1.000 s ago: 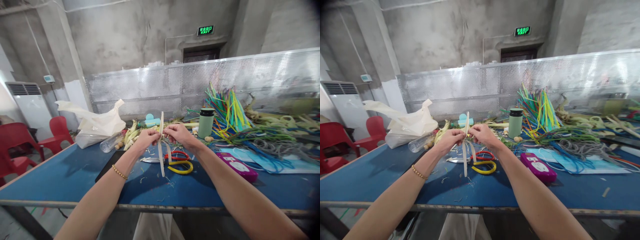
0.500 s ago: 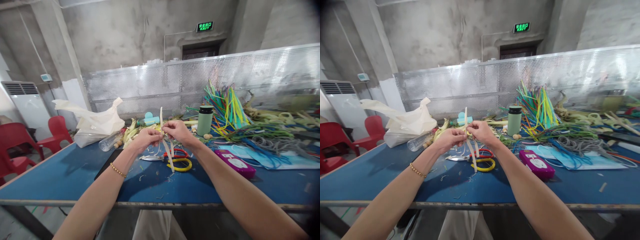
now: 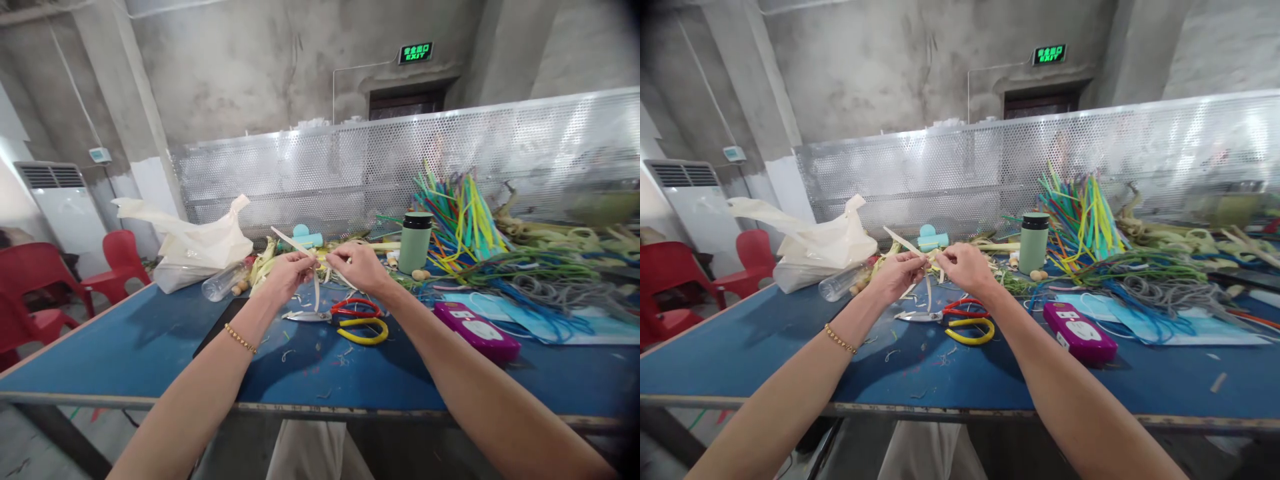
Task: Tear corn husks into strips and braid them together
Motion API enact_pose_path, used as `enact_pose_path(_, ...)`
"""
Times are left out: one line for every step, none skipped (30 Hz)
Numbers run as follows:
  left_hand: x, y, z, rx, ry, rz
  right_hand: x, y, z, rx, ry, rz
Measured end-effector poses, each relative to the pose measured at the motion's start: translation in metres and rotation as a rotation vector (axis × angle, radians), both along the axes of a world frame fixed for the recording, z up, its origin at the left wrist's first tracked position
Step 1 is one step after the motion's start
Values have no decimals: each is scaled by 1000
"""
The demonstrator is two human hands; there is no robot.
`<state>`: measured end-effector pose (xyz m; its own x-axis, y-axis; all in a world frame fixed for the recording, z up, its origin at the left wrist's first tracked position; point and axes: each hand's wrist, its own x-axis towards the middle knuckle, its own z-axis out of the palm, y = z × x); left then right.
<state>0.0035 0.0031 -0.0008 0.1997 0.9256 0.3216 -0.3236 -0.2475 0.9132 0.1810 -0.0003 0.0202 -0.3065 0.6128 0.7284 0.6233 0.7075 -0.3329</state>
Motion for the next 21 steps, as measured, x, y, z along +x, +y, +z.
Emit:
enact_pose_path(1, 0, 0, 10, 1, 1, -1, 1, -2, -24, -17, 29)
enact_pose_path(1, -1, -1, 15, 2, 2, -3, 2, -4, -57, -11, 55)
enact_pose_path(2, -1, -1, 13, 1, 5, -4, 3, -6, -98, 11, 76)
enact_pose_path(3, -2, 0, 8, 2, 5, -5, 4, -7, -140, 47, 89)
enact_pose_path(4, -3, 0, 1, 6, 2, -5, 5, -8, -179, 87, 99)
enact_pose_path(4, -3, 0, -5, 13, -5, -5, 6, -10, -216, 125, 113)
enact_pose_path(4, -4, 1, -11, 24, -13, -6, 7, -11, -252, 156, 132)
enact_pose_path(4, -4, 1, -13, 35, -20, -6, 7, -11, -281, 175, 152)
enact_pose_path(4, -4, 0, -12, 47, -27, -6, 8, -12, -298, 182, 168)
enact_pose_path(4, -4, 0, -9, 59, -33, -5, 9, -12, -295, 182, 174)
enact_pose_path(3, -3, -1, -5, 68, -38, -5, 9, -13, -278, 176, 173)
enact_pose_path(3, -3, -1, 0, 77, -43, -6, 9, -13, -254, 167, 166)
enact_pose_path(3, -3, -2, 6, 89, -43, -6, 9, -13, -233, 156, 158)
enact_pose_path(2, -2, -3, 12, 105, -38, -6, 8, -13, -221, 146, 149)
enact_pose_path(2, -2, -4, 19, 126, -27, -7, 7, -12, -218, 136, 140)
enact_pose_path(1, -1, -4, 29, 152, -11, -7, 6, -12, -215, 126, 128)
enact_pose_path(1, 0, -5, 41, 179, 7, -7, 5, -12, -211, 116, 114)
enact_pose_path(1, 0, -6, 53, 207, 28, -8, 4, -11, -202, 104, 100)
enact_pose_path(0, 1, -6, 66, 233, 46, -8, 2, -11, -189, 93, 86)
enact_pose_path(0, 1, -6, 78, 255, 60, -9, 2, -11, -175, 84, 74)
enact_pose_path(0, 1, -7, 88, 273, 71, -9, 1, -11, -165, 77, 65)
